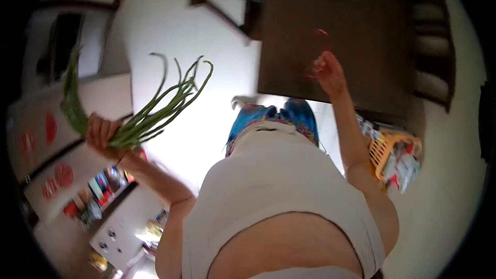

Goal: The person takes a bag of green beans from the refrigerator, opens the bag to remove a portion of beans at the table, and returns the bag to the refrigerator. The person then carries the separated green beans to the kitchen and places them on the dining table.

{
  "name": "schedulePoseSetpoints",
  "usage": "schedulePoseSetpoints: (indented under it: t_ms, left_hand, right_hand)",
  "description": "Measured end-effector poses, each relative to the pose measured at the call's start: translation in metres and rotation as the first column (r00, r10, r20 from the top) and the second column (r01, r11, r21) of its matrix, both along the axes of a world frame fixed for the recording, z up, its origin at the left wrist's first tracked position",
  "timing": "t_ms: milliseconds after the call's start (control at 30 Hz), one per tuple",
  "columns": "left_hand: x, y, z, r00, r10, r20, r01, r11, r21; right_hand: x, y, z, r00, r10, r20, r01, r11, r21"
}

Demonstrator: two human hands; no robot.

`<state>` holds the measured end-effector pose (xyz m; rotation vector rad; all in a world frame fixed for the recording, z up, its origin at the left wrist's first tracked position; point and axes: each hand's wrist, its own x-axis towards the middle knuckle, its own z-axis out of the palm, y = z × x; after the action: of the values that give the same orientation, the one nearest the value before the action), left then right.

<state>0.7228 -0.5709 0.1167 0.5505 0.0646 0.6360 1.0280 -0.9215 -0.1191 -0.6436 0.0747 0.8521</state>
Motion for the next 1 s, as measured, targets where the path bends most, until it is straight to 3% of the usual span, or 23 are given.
schedulePoseSetpoints:
  t_ms: [133,267,367,400,567,633,767,867,967,1000]
  left_hand:
    - [-0.105,0.039,-0.022,0.972,0.237,-0.009,-0.237,0.969,-0.076]
    - [-0.169,0.086,-0.037,0.911,0.402,-0.097,-0.413,0.895,-0.169]
    - [-0.217,0.119,-0.050,0.904,0.423,-0.051,-0.423,0.876,-0.230]
    - [-0.212,0.097,-0.059,0.898,0.436,-0.060,-0.439,0.877,-0.195]
    - [-0.230,0.146,-0.076,0.885,0.439,-0.158,-0.456,0.884,-0.102]
    - [-0.229,0.166,-0.086,0.840,0.446,-0.310,-0.449,0.891,0.064]
    - [-0.220,0.255,-0.077,0.826,0.420,-0.376,-0.338,0.903,0.264]
    - [-0.204,0.320,-0.065,0.824,0.398,-0.403,-0.271,0.902,0.336]
    - [-0.192,0.376,-0.050,0.705,0.512,-0.491,-0.277,0.836,0.473]
    - [-0.190,0.391,-0.051,0.724,0.495,-0.480,-0.285,0.849,0.444]
  right_hand:
    - [-0.065,0.097,0.013,0.960,0.263,0.095,-0.270,0.960,0.078]
    - [-0.123,0.204,0.023,0.896,0.441,0.041,-0.443,0.890,0.105]
    - [-0.167,0.268,0.028,0.837,0.547,0.024,-0.547,0.834,0.073]
    - [-0.165,0.252,0.017,0.836,0.549,0.008,-0.548,0.832,0.085]
    - [-0.182,0.344,0.016,0.782,0.619,0.078,-0.624,0.777,0.087]
    - [-0.177,0.376,-0.008,0.785,0.616,0.064,-0.619,0.779,0.097]
    - [-0.169,0.500,-0.018,0.763,0.645,0.039,-0.645,0.756,0.115]
    - [-0.163,0.600,0.005,0.718,0.691,0.083,-0.695,0.705,0.141]
    - [-0.172,0.715,0.024,0.666,0.744,0.047,-0.742,0.656,0.140]
    - [-0.176,0.743,0.032,0.611,0.786,0.091,-0.788,0.593,0.166]
